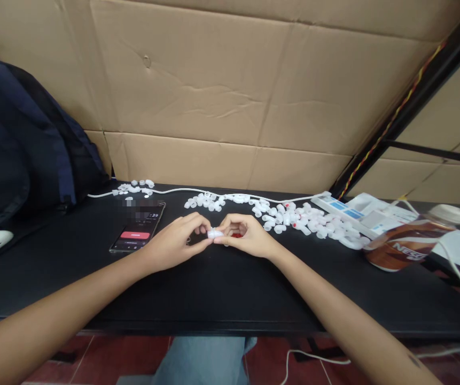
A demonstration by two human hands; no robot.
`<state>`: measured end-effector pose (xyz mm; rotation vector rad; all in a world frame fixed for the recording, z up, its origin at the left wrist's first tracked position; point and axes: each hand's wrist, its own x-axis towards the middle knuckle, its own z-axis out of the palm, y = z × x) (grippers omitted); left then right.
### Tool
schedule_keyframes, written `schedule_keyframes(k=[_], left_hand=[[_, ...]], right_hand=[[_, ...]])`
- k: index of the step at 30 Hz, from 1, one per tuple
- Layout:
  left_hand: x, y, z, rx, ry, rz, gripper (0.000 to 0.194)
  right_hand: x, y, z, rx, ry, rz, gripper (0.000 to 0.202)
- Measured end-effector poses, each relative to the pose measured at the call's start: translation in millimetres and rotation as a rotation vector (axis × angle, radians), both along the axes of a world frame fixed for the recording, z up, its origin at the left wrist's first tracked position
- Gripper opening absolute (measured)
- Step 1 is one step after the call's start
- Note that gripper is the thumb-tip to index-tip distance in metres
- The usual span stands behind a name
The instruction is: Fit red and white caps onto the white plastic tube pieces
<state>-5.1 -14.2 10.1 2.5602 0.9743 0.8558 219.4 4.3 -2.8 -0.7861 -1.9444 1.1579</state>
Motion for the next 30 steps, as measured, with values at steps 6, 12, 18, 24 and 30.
schedule_keyframes(k=[6, 12, 18, 24, 30], left_hand=[[-0.9, -1.6, 1.7, -0.032, 0.041, 0.027, 0.021], [-1.3, 2.6, 0.0, -0.036, 0.039, -0.02, 0.017], [-0.5, 3.6, -4.9, 0.041, -0.027, -0.061, 0.009], [2.5, -0.9, -6.3, 0.209, 0.053, -0.083, 0.005], [2.0, 1.2, -4.4, 0.522, 0.286, -0.016, 0.019]], right_hand=[[-1.0, -0.8, 2.1, 0.007, 0.036, 0.008, 0.024], [-0.2, -1.7, 4.6, -0.002, 0.029, 0.008, 0.024], [-1.4, -3.9, 6.4, -0.147, 0.061, 0.054, 0.024], [1.9, -2.1, 9.6, -0.273, 0.025, 0.122, 0.027], [3.8, -1.9, 15.8, -0.164, -0.079, 0.08, 0.028]])
